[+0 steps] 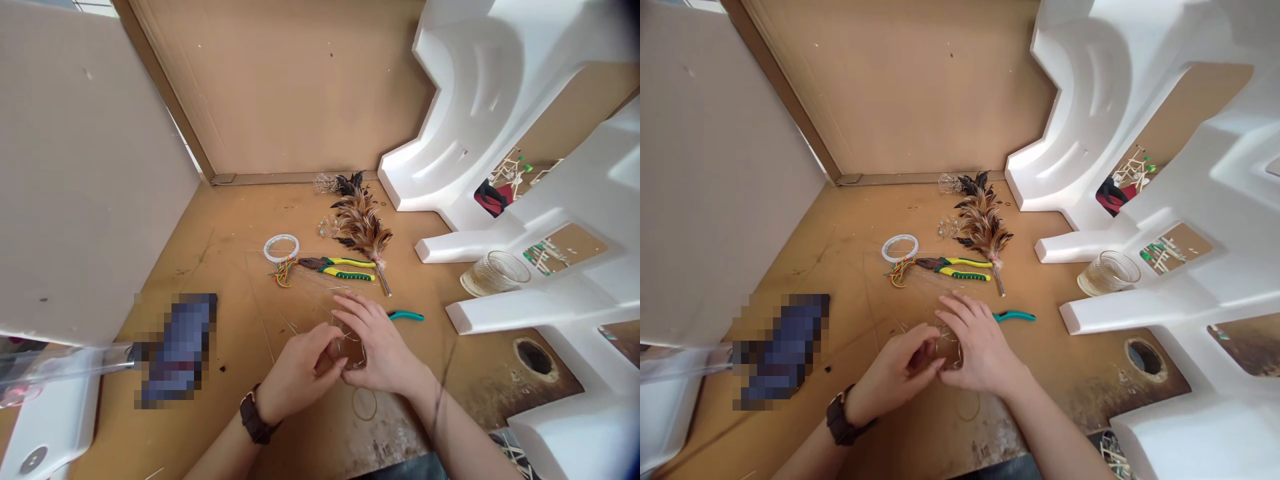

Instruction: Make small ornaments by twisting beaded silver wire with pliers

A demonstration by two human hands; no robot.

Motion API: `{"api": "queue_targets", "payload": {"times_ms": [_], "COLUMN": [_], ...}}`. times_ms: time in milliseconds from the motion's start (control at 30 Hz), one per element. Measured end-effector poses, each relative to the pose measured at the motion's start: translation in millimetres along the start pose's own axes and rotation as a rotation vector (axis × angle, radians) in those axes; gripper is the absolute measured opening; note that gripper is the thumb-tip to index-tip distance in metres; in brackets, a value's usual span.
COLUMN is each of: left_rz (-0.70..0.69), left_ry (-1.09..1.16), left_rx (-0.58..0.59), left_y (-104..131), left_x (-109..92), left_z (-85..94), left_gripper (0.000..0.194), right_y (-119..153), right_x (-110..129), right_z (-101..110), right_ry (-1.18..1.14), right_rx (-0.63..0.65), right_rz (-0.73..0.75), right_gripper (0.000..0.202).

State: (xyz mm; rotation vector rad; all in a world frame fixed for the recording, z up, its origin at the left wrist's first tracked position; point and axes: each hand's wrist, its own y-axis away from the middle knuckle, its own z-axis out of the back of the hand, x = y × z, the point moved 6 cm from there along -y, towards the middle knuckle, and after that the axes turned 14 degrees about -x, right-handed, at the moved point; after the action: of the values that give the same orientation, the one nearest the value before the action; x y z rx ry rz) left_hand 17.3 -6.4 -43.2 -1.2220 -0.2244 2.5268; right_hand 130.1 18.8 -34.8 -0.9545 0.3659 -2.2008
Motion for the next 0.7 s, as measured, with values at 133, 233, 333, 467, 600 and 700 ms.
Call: {"api": "queue_targets", "payload": {"times_ms": [133, 233, 333, 467, 600, 700], "left_rz": [0.005, 0.005, -0.035, -0.059, -0.078, -0.029], "left_ry": [0.043, 0.107, 0.201, 0.277, 0.184, 0.202], "left_rx": [-0.012, -0.074, -0.144, -0.255, -0.226, -0.092], "left_y": [2.5, 5.8, 8.5, 7.6, 4.1, 4.7], "left_x": [-0.1, 1.6, 0.2, -3.0, -6.3, -2.2], "left_z": [-2.6, -2.8, -0.4, 10.5, 11.0, -2.3], "left_gripper": [0.014, 0.024, 0.038, 0.058, 0.072, 0.096], "right_y": [1.1, 1.0, -1.2, -3.6, -1.6, 0.3], "right_x": [6.6, 5.6, 3.8, -2.0, -2.3, -7.8], "right_z": [-3.6, -4.8, -1.6, 7.7, 14.4, 13.1], "right_ry": [-0.099, -0.143, -0.166, -0.228, -0.320, -0.421], "right_rx": [-0.014, -0.041, -0.087, -0.184, -0.254, -0.284], "right_rz": [0.050, 0.022, -0.001, -0.073, -0.069, -0.171], "right_gripper": [0.065, 0.055, 0.047, 0.037, 0.035, 0.031]}}
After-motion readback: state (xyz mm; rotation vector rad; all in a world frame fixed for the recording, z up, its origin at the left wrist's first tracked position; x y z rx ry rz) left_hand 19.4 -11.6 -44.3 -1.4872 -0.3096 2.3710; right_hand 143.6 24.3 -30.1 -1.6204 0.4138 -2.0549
